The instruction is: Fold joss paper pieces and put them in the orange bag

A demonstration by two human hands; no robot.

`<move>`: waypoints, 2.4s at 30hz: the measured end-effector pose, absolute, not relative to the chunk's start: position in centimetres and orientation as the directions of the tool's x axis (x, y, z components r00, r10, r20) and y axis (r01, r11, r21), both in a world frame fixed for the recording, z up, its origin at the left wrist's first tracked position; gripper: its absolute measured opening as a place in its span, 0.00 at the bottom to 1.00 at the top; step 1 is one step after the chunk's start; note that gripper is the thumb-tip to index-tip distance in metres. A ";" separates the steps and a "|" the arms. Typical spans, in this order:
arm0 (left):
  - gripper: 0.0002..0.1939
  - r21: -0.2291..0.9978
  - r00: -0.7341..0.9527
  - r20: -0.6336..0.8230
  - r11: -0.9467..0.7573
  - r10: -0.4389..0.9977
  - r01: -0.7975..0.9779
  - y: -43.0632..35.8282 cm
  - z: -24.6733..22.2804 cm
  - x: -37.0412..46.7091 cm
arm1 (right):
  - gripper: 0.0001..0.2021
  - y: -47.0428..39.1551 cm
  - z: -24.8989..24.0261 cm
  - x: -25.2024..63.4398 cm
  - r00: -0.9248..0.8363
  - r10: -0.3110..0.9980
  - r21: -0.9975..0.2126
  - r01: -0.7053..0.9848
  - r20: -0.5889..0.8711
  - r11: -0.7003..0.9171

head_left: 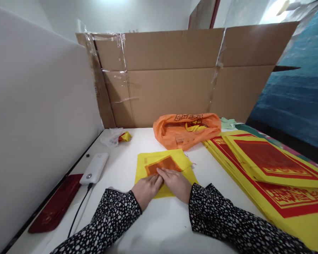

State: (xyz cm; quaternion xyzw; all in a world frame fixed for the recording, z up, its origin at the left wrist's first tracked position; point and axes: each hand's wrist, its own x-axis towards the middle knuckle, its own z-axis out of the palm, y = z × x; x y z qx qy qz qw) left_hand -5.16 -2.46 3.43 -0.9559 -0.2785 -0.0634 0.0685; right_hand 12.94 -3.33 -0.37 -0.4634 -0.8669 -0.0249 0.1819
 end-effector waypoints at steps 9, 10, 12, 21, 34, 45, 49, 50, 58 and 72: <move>0.14 0.449 0.699 0.160 -0.682 0.697 0.577 0.9 3.2 -11.2 | 0.09 -3.5 -0.6 12.8 -0.395 0.793 -0.373 0.725 0.463 0.579; 0.12 0.541 0.654 0.140 -0.610 0.744 0.578 1.3 3.4 -11.3 | 0.05 -3.4 -0.1 12.5 -0.349 0.816 -0.446 0.704 0.460 0.552; 0.08 0.712 0.536 0.093 -0.432 0.839 0.553 2.2 3.3 -11.1 | 0.06 -2.8 0.7 12.2 -0.246 0.881 -0.601 0.655 0.404 0.459; 0.15 0.771 0.286 0.269 -0.384 0.920 0.509 3.6 1.3 -9.0 | 0.03 -1.3 0.3 12.5 -0.094 0.974 -0.852 0.472 0.206 0.226; 0.08 0.753 0.304 0.279 -0.404 0.911 0.520 3.6 0.8 -9.2 | 0.06 -1.6 0.6 12.2 -0.144 0.977 -0.866 0.457 0.155 0.204; 0.11 0.678 0.270 0.311 -0.412 0.911 0.609 3.8 0.4 -9.2 | 0.13 -2.0 1.1 12.0 -0.231 0.953 -0.687 0.661 0.196 0.302; 0.12 0.541 0.320 0.375 -0.486 0.870 0.686 3.6 0.6 -9.2 | 0.14 -2.1 1.2 11.9 -0.222 0.961 -0.635 0.721 0.168 0.277; 0.12 0.476 0.361 0.404 -0.530 0.841 0.702 3.4 0.6 -9.1 | 0.14 -2.1 1.3 11.9 -0.219 0.962 -0.620 0.737 0.161 0.271; 0.22 0.099 0.710 0.316 -0.766 0.630 0.636 -0.7 -1.2 -6.7 | 0.15 -2.3 1.5 11.8 -0.248 0.957 -0.562 0.775 0.150 0.289; 0.38 -0.007 0.574 0.229 -0.588 0.786 0.809 -3.4 -1.0 -6.6 | 0.15 -2.9 0.9 12.3 -0.236 0.956 -0.553 0.780 0.175 0.294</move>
